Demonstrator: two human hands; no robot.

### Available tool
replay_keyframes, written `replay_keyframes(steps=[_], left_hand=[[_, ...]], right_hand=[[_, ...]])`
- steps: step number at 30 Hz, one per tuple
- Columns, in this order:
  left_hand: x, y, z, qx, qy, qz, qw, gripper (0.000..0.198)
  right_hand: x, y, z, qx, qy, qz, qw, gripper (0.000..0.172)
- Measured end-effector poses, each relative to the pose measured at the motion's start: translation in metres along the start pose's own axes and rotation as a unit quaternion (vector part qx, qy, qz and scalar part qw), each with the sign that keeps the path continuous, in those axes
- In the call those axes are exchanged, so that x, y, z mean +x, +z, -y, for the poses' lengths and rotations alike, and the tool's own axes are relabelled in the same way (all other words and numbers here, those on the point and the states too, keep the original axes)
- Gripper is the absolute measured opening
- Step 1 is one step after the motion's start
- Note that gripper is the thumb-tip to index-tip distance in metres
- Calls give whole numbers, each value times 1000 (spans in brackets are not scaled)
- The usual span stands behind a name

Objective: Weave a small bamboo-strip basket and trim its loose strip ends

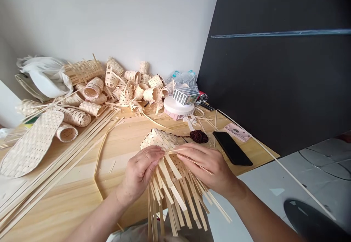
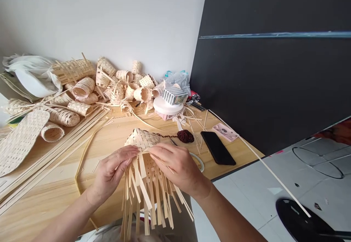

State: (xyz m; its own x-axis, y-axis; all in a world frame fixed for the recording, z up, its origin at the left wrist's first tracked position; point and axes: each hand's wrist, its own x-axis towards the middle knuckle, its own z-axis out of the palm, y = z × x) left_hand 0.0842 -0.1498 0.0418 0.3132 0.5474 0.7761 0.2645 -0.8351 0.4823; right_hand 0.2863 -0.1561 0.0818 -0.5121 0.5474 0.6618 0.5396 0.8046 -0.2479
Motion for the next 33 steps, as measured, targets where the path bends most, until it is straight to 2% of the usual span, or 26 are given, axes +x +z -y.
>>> replay_keyframes(steps=[3, 6, 11, 14, 18, 21, 25, 28, 30, 33], left_hand=[[-3, 2, 4, -5, 18, 12, 1000, 23], [-11, 0, 3, -18, -5, 39, 999, 26], [-21, -6, -12, 49, -77, 146, 985, 53], [-19, -10, -23, 107, -98, 149, 978, 56], [-14, -12, -33, 206, -65, 149, 965, 57], [-14, -12, -30, 241, -23, 161, 957, 62], [-11, -12, -23, 279, -4, 118, 953, 43], [-4, -14, -20, 293, 29, 81, 952, 31], [0, -16, -18, 318, 52, 61, 945, 30], [-1, -20, -13, 303, 63, 83, 947, 30]], right_hand=[[-5, 4, -1, 8, 10, -22, 1000, 19], [-10, 6, -2, 10, 24, -49, 998, 20], [-17, 11, 1, 1, 57, -80, 995, 22], [-19, 17, 6, -25, 58, -101, 993, 22], [-17, 26, 15, -48, 72, -117, 989, 23], [-12, 30, 18, -51, 87, -108, 989, 26], [-4, 32, 19, -26, 97, -80, 992, 29], [-2, 28, 19, 2, 115, -37, 993, 31], [-3, 20, 20, 21, 123, 14, 992, 35], [-4, 4, 18, 43, 102, 119, 987, 49]])
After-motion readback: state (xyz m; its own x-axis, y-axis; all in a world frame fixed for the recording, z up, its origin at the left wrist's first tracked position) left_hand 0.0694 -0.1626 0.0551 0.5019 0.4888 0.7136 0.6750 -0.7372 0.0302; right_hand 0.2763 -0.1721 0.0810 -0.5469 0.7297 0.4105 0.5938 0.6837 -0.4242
